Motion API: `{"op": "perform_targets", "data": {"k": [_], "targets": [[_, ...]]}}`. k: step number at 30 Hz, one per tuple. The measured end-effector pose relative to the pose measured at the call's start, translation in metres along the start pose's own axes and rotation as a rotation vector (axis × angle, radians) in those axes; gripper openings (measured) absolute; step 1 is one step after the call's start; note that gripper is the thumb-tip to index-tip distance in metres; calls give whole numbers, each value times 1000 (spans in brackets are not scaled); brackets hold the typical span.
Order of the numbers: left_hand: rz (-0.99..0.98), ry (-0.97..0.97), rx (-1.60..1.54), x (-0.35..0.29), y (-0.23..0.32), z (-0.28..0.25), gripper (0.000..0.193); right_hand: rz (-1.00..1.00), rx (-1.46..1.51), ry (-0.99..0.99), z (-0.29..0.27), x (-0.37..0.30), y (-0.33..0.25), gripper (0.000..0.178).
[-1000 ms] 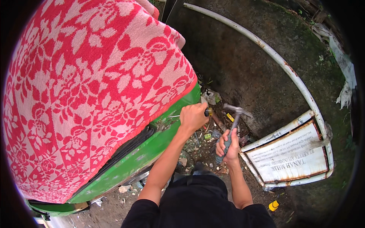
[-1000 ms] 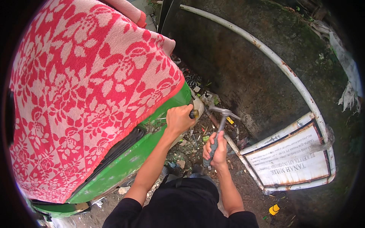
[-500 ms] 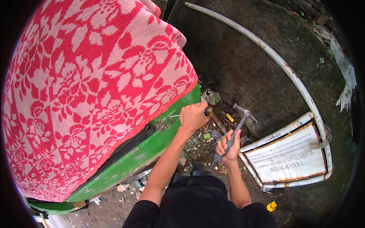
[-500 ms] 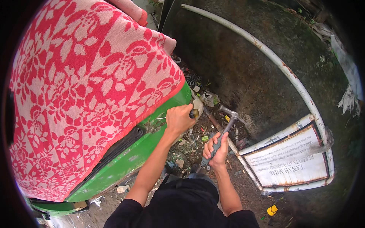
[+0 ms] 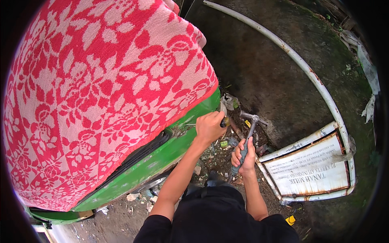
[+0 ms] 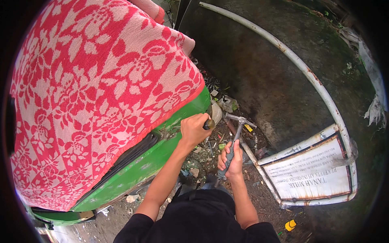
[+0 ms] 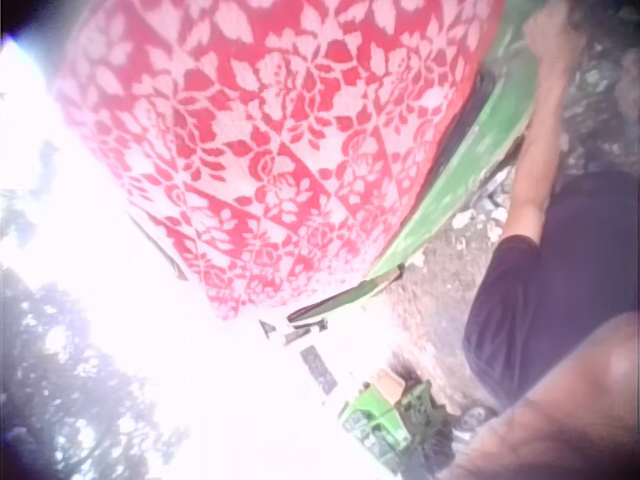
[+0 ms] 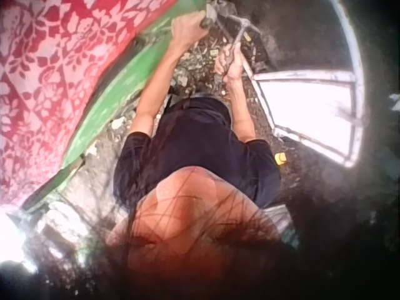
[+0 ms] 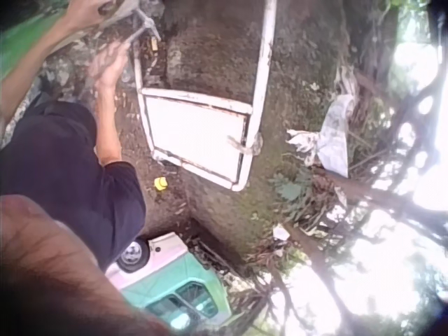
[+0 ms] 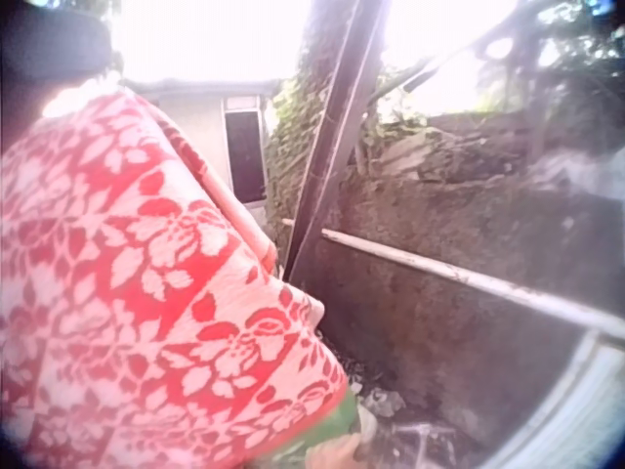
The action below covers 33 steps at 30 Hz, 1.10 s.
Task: The person repeatedly strikes a small metal object with a hammer while holding it against a green surface. The action is continuous and focused on the same spot throughout the clip.
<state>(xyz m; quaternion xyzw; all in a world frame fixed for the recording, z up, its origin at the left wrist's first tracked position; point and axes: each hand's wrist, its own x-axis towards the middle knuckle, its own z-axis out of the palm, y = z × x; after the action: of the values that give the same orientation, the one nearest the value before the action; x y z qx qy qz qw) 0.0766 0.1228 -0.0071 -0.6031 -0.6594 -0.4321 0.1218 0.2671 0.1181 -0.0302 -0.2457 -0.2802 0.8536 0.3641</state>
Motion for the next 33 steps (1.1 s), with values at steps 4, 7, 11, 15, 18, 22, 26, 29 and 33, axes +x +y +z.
{"op": "perform_targets", "data": {"k": [4,7,11,15,18,22,26,29,33], "targets": [[59,80,-10,9,8,-4,20,16,37,-16,-6,-6,-1,49],[62,145,-19,13,7,-7,20,22,29,-22,-10,-15,0,50],[60,187,-28,13,5,-8,22,26,-28,-25,-11,-25,-3,51],[49,230,-59,14,5,-11,18,-81,-109,-67,0,-36,-14,52],[51,246,-56,15,6,-12,19,-220,-151,-94,8,-37,-13,51],[65,293,-91,15,7,-11,22,-131,-638,-30,15,-29,-20,51],[70,262,-24,10,6,-16,20,-272,-505,-60,36,-41,-38,52],[80,266,-37,8,4,-15,21,-451,-324,-123,41,-44,-35,51],[74,263,-94,7,5,-14,20,-400,-689,-103,21,-35,-19,52]]}}
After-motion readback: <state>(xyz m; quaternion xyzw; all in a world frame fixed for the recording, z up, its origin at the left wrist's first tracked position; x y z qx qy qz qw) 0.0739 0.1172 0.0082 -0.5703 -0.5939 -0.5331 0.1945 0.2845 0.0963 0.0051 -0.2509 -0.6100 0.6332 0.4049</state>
